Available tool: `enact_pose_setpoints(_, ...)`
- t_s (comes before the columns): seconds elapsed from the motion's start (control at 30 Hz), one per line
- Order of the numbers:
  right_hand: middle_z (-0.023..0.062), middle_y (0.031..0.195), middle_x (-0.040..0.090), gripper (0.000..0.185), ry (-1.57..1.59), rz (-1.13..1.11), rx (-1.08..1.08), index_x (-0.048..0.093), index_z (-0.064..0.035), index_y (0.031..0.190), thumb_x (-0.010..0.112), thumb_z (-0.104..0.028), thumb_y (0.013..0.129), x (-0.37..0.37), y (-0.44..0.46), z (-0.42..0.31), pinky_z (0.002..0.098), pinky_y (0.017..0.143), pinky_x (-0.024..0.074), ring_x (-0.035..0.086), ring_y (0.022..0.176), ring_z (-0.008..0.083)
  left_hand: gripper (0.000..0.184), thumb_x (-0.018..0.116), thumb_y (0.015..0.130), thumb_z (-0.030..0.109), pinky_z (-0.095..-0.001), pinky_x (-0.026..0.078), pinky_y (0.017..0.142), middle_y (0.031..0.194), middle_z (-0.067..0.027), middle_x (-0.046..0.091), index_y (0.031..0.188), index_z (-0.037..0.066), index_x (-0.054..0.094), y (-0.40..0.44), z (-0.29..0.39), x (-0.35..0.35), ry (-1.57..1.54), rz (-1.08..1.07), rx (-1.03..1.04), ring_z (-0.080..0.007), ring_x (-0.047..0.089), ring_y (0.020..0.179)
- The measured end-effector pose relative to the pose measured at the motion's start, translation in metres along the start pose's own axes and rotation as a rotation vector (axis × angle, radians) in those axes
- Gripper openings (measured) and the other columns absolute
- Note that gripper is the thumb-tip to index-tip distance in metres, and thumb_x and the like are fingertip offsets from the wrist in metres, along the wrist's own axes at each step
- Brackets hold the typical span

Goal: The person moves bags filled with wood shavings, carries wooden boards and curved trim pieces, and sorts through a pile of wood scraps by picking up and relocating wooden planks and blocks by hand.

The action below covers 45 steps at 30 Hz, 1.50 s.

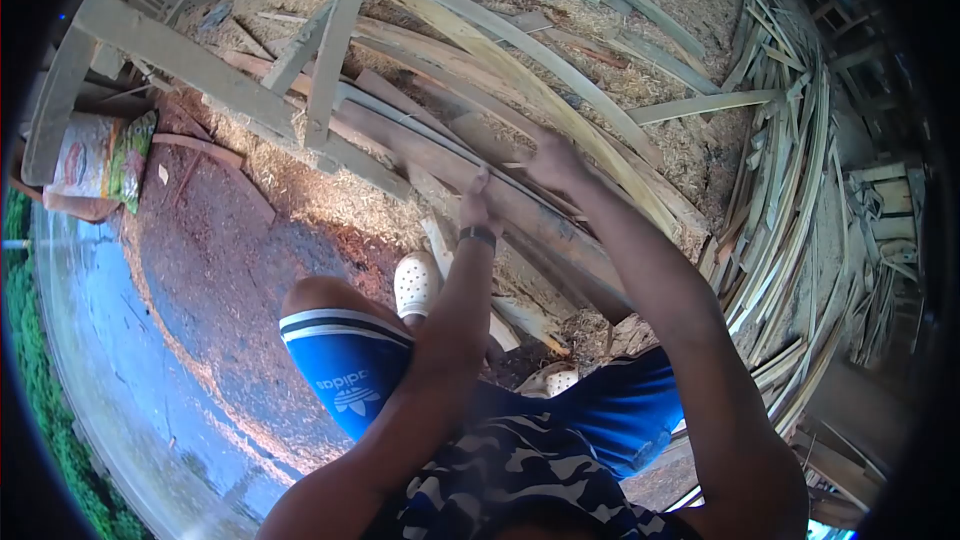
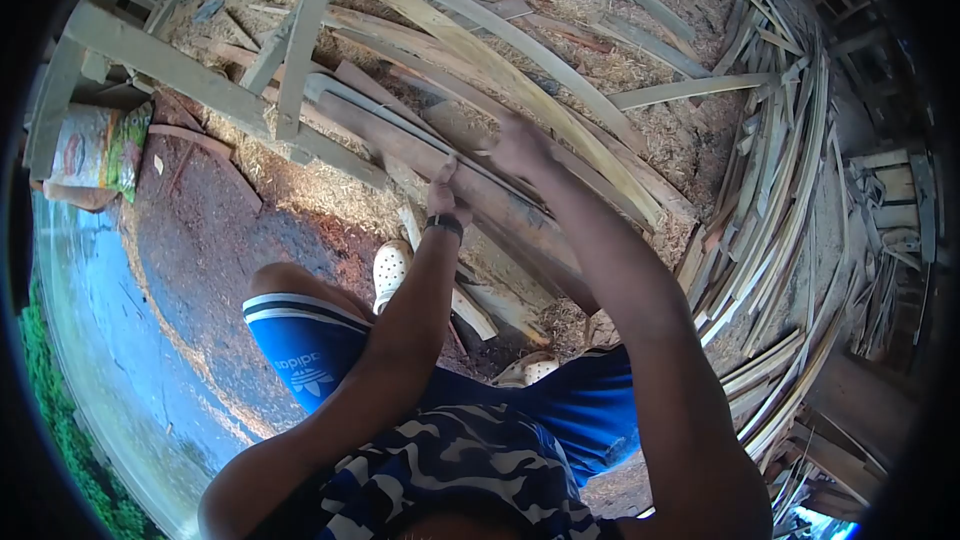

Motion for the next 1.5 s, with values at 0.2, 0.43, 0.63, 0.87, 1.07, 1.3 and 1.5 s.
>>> enact_pose_setpoints(0.2, 0.0298, 0.126, 0.05, 0.1, -0.226, 0.051, 0.304, 0.013, -0.0059, 0.147, 0.074, -0.027, 0.071, -0.021, 0.033, 0.106, 0.0446, 0.092, 0.0476, 0.056, 0.108, 0.0412, 0.037, 0.067, 0.076, 0.027, -0.0442, 0.042, 0.098, 0.111, -0.0055, 0.062, 0.109, 0.011, 0.063, -0.015, -0.012, 0.008, -0.066, 0.033, -0.012, -0.0268, 0.056, 0.106)
enact_pose_setpoints(0.43, 0.0252, 0.121, 0.051, 0.067, -0.35, 0.193, 0.2, 0.037, -0.0057, 0.128, 0.068, -0.012, 0.068, -0.035, 0.009, 0.127, 0.0474, 0.086, 0.0503, 0.06, 0.099, 0.0412, 0.032, 0.07, 0.076, 0.026, -0.0426, 0.045, 0.092, 0.101, -0.0048, 0.064, 0.102, 0.01, 0.063, -0.01, -0.04, 0.008, -0.07, -0.021, -0.058, -0.0243, 0.059, 0.098)
enact_pose_setpoints(0.63, 0.0252, 0.112, 0.055, 0.05, -0.254, 0.126, 0.04, 0.051, -0.0054, 0.111, 0.066, -0.004, 0.063, -0.062, -0.051, 0.171, 0.0473, 0.082, 0.0505, 0.058, 0.101, 0.0412, 0.033, 0.069, 0.077, 0.024, -0.0413, 0.043, 0.096, 0.104, -0.0045, 0.062, 0.105, 0.01, 0.061, -0.016, -0.041, 0.021, -0.082, 0.004, -0.031, -0.024, 0.057, 0.1)
enact_pose_setpoints(0.87, 0.0227, 0.134, 0.047, 0.073, 0.401, -0.126, -0.051, 0.042, -0.0036, 0.136, 0.067, -0.007, 0.068, -0.02, -0.022, 0.158, 0.0363, 0.104, 0.04, 0.046, 0.125, 0.0328, 0.044, 0.073, 0.075, 0.026, -0.0416, 0.042, 0.096, 0.111, -0.0053, 0.061, 0.113, 0.009, 0.058, -0.021, -0.045, 0.021, -0.105, -0.048, -0.032, -0.0245, 0.056, 0.106)
enact_pose_setpoints(1.07, 0.0253, 0.141, 0.037, 0.085, -0.199, -0.078, 0.247, 0.026, -0.0023, 0.144, 0.068, -0.012, 0.07, 0.038, 0.027, 0.115, 0.0412, 0.107, 0.0371, 0.04, 0.129, 0.0381, 0.044, 0.072, 0.075, 0.025, -0.0425, 0.042, 0.097, 0.11, -0.0056, 0.06, 0.114, 0.009, 0.057, -0.017, -0.045, 0.012, -0.148, -0.051, -0.042, -0.0248, 0.056, 0.106)
enact_pose_setpoints(1.3, 0.0282, 0.125, 0.05, 0.076, -0.392, -0.053, 0.285, 0.035, 0.0025, 0.135, 0.069, -0.015, 0.069, 0.027, 0.014, 0.102, 0.0419, 0.098, 0.0443, 0.052, 0.115, 0.04, 0.041, 0.07, 0.076, 0.022, -0.0437, 0.043, 0.096, 0.109, -0.0071, 0.061, 0.113, 0.008, 0.057, -0.022, -0.045, 0.011, -0.193, -0.072, -0.092, -0.026, 0.056, 0.106)
enact_pose_setpoints(1.5, 0.027, 0.102, 0.062, 0.056, -0.172, -0.235, 0.246, 0.054, 0.0041, 0.116, 0.07, -0.014, 0.065, -0.038, 0.01, 0.078, 0.0401, 0.086, 0.0486, 0.063, 0.099, 0.0325, 0.041, 0.069, 0.077, 0.02, -0.0422, 0.044, 0.095, 0.108, -0.0073, 0.062, 0.113, 0.008, 0.056, -0.028, -0.042, 0.019, -0.082, 0.068, -0.087, -0.0263, 0.058, 0.103)
Point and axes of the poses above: each hand's wrist, its own y-axis towards the middle knuckle, its own x-axis out of the palm, z = x × y, the point moved 2 cm from there along y, towards the middle knuckle
